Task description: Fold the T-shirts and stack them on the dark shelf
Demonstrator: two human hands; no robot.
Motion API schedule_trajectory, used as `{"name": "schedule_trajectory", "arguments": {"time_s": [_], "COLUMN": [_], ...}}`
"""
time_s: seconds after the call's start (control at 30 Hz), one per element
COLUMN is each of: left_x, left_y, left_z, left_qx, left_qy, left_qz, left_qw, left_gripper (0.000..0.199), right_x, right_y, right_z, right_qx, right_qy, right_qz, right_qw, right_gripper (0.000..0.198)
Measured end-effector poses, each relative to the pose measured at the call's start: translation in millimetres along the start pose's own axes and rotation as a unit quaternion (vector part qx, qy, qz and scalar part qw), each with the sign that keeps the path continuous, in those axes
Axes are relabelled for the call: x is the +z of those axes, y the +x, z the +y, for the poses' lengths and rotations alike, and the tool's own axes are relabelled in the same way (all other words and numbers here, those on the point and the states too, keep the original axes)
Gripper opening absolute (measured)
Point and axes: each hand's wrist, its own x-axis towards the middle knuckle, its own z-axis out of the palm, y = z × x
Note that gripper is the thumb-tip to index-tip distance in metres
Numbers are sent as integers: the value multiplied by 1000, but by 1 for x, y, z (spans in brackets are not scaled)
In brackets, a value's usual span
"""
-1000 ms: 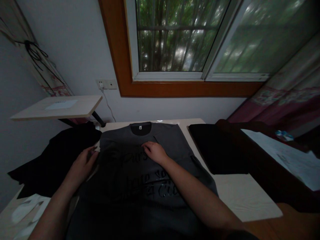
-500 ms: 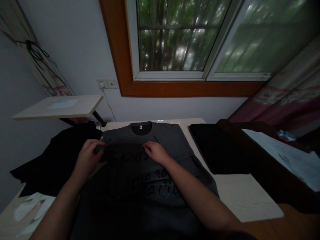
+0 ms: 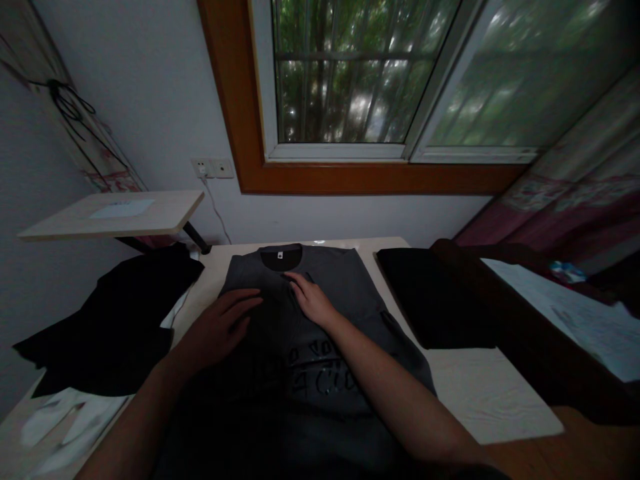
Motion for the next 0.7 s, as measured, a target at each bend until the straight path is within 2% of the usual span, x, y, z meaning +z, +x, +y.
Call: {"name": "schedule_trajectory", "arguments": {"time_s": [0.17, 0.27, 0.37, 0.5, 0.7], "left_x": [8, 9, 5, -10, -45], "left_y": [-34, -54, -66, -74, -96], "left_z": [-34, -42, -44, -42, -42], "left_qx": [-110, -175, -239, -300, -347], "left_qy": [37, 29, -8, -36, 46], "left_qz": [-30, -63, -122, -186, -194], "left_qw": [993, 982, 963, 935, 916], "left_gripper": [45, 53, 49, 35, 32], "right_x": [-5, -7, -8, -6, -1], "right_y": [0, -2, -3, -4, -3], "right_z": [-4, -6, -8, -4, 7], "right_qx": [25, 29, 15, 8, 7], "right_qy": [33, 45, 50, 51, 68], "right_qz": [-11, -38, -55, -52, -36], "right_qw": [999, 998, 997, 997, 997], "right_gripper": [47, 58, 69, 73, 70]}}
